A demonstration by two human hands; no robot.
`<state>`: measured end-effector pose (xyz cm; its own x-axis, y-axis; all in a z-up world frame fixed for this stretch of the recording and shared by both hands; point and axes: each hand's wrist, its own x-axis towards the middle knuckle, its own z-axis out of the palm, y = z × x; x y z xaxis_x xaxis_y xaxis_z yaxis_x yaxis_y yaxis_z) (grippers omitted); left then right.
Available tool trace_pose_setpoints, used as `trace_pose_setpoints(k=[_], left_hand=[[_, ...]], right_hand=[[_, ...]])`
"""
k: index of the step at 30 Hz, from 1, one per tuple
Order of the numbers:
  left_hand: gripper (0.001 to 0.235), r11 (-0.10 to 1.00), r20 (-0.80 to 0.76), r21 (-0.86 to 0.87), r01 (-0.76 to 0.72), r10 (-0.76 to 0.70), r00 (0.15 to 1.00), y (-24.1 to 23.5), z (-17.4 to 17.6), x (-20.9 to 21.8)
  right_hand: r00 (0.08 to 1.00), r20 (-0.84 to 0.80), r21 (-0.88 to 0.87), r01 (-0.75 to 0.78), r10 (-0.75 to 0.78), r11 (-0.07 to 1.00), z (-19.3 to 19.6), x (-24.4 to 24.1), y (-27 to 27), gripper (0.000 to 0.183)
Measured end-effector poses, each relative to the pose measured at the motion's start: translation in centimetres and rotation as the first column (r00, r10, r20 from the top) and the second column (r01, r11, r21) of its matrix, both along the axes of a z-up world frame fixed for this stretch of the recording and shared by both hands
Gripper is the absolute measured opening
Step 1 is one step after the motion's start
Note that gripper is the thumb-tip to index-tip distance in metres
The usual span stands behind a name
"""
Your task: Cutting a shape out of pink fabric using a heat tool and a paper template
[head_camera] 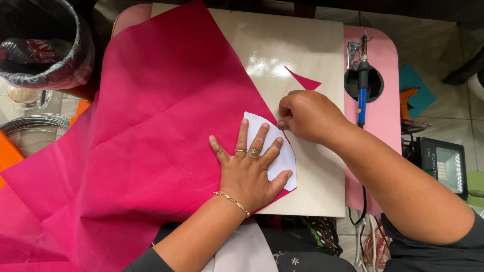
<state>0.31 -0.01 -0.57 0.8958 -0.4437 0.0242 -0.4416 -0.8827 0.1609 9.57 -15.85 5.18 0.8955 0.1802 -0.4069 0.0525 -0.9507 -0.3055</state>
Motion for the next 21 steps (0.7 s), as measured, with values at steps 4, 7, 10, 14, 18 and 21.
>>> trace_pose_setpoints(k=[4,7,10,14,18,21], left_hand=[[0.067,1.0,-0.015,-0.014,-0.002,0.002,1.0,0.0,0.0,0.0],[0.067,0.998,0.05,-0.054,-0.007,0.01,0.999,0.0,-0.1,-0.2],[0.066,0.999,0.019,-0.034,-0.008,0.009,1.0,0.0,0.0,-0.1],[0.066,0.998,0.045,-0.062,0.0,0.003,0.999,0.1,0.1,-0.1],[0.065,0.997,0.064,-0.078,0.002,0.003,0.998,0.1,0.1,-0.2],[0.065,0.996,0.042,-0.084,0.006,-0.002,0.999,0.1,0.3,-0.1]], right_hand=[[0.99,0.1,-0.083,-0.096,0.104,0.992,-1.5,1.5,-0.6,0.012],[0.961,0.192,-0.117,-0.178,0.198,0.977,-1.5,2.4,-0.8,0.014],[0.988,0.132,0.008,-0.081,0.08,0.997,-0.7,2.7,-0.1,0.016],[0.987,0.148,0.018,-0.065,0.062,0.998,-1.1,3.1,0.8,0.037],[0.999,0.05,0.001,-0.009,0.009,1.0,-0.8,3.6,1.2,0.026],[0.999,0.025,-0.024,-0.026,0.026,0.999,-0.5,3.7,1.5,0.022]])
